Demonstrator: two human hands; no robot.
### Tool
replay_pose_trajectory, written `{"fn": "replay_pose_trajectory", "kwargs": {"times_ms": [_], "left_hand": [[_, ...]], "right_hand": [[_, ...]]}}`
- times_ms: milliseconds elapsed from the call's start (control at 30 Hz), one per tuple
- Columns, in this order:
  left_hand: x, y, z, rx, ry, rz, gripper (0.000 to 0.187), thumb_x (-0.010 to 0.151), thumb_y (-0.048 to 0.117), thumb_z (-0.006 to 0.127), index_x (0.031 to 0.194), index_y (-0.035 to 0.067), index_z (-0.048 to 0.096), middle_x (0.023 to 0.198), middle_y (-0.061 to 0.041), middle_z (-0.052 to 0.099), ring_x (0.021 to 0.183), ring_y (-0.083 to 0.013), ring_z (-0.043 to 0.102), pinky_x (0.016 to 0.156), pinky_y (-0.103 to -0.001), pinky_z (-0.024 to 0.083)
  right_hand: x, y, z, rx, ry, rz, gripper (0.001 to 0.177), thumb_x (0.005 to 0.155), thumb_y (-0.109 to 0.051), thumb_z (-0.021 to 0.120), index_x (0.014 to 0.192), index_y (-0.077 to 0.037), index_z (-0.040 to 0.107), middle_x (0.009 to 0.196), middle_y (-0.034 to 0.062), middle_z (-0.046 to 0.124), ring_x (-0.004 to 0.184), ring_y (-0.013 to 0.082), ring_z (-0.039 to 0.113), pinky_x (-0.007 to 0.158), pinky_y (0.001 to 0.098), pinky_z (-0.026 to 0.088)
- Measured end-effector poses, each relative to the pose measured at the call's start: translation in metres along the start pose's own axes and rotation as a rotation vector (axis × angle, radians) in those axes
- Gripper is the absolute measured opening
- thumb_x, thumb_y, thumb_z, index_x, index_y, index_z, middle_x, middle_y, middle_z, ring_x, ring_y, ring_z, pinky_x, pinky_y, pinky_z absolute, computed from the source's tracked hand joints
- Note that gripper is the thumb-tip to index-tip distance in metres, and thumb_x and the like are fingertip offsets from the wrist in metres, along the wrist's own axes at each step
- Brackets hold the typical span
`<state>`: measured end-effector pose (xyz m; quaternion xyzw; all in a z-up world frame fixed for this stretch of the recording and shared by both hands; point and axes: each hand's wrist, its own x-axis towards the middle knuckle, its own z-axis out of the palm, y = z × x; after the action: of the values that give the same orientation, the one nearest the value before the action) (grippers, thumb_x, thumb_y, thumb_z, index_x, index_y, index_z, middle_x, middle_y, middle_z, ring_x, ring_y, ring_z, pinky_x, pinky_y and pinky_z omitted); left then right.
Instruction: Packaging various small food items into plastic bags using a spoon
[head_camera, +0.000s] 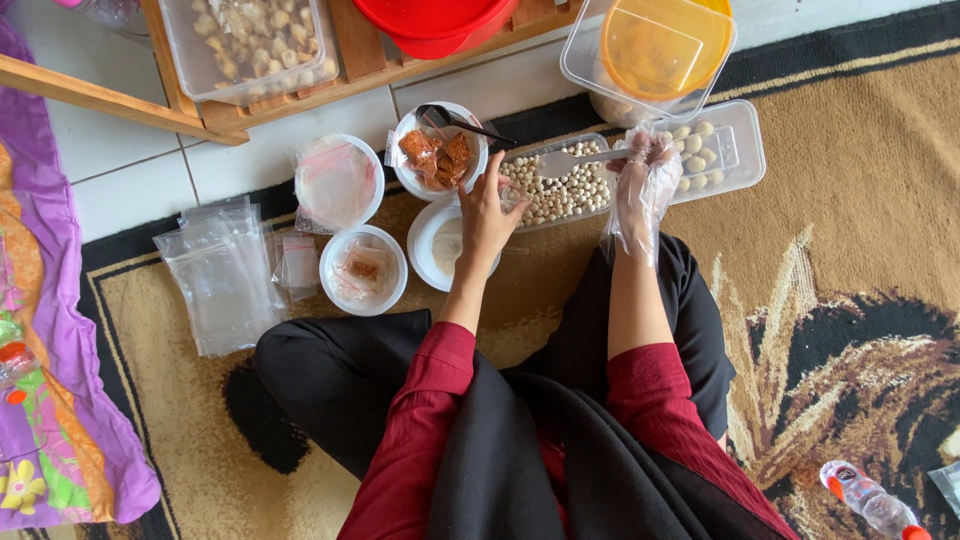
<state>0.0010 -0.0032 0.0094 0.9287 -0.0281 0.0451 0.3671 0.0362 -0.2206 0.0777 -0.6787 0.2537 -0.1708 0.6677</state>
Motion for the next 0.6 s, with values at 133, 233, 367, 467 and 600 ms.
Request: {"fn": "replay_pose_trajectory", "kwargs": {"times_ms": [133, 233, 367, 467, 600], "left_hand": [[0.0, -0.007, 0.006, 0.008, -0.007, 0.012, 0.1, 0.077, 0.025, 0.091, 0.159, 0.018, 0.033, 0.111, -0.007, 0.068, 0.109, -0.0285, 0.067, 0.11, -0.08, 0.022], [0.0, -0.008, 0.008, -0.018, -0.004, 0.018, 0.099, 0.078, 0.025, 0.091, 0.159, 0.018, 0.035, 0.11, -0.007, 0.069, 0.108, -0.0274, 0.067, 0.11, -0.081, 0.021], [0.0, -0.003, 0.004, -0.01, -0.014, -0.015, 0.097, 0.079, 0.022, 0.091, 0.158, 0.016, 0.036, 0.109, -0.01, 0.069, 0.107, -0.0295, 0.068, 0.111, -0.08, 0.021], [0.001, -0.01, 0.004, -0.04, 0.021, -0.014, 0.094, 0.08, 0.023, 0.09, 0.158, 0.016, 0.037, 0.109, -0.011, 0.069, 0.107, -0.0294, 0.068, 0.113, -0.078, 0.021], [0.001, -0.007, -0.004, -0.127, 0.119, -0.036, 0.093, 0.083, 0.022, 0.088, 0.159, 0.015, 0.035, 0.11, -0.012, 0.067, 0.109, -0.0317, 0.065, 0.112, -0.08, 0.019]], "right_hand": [[-0.017, -0.009, 0.004, 0.019, -0.012, -0.154, 0.033, 0.103, -0.044, 0.064, 0.093, -0.013, 0.063, 0.069, 0.0096, 0.074, 0.06, 0.0196, 0.077, 0.057, 0.0247, 0.058], [-0.031, -0.009, 0.011, 0.168, -0.084, -0.231, 0.034, 0.102, -0.042, 0.068, 0.09, -0.011, 0.063, 0.072, 0.0157, 0.072, 0.061, 0.0264, 0.077, 0.055, 0.0281, 0.062], [-0.035, -0.009, 0.018, 0.232, -0.181, -0.496, 0.023, 0.105, -0.008, 0.064, 0.082, -0.003, 0.062, 0.068, 0.0109, 0.063, 0.057, 0.0215, 0.069, 0.05, 0.0277, 0.055], [-0.032, -0.023, 0.012, 0.195, -0.131, -0.473, 0.023, 0.104, -0.001, 0.06, 0.082, -0.004, 0.063, 0.07, 0.0091, 0.064, 0.059, 0.0173, 0.067, 0.053, 0.0242, 0.054], [-0.046, -0.045, 0.025, 0.706, -0.15, 0.206, 0.021, 0.091, 0.007, 0.059, 0.079, -0.01, 0.061, 0.075, -0.003, 0.057, 0.071, 0.0126, 0.062, 0.075, 0.0204, 0.052]]}}
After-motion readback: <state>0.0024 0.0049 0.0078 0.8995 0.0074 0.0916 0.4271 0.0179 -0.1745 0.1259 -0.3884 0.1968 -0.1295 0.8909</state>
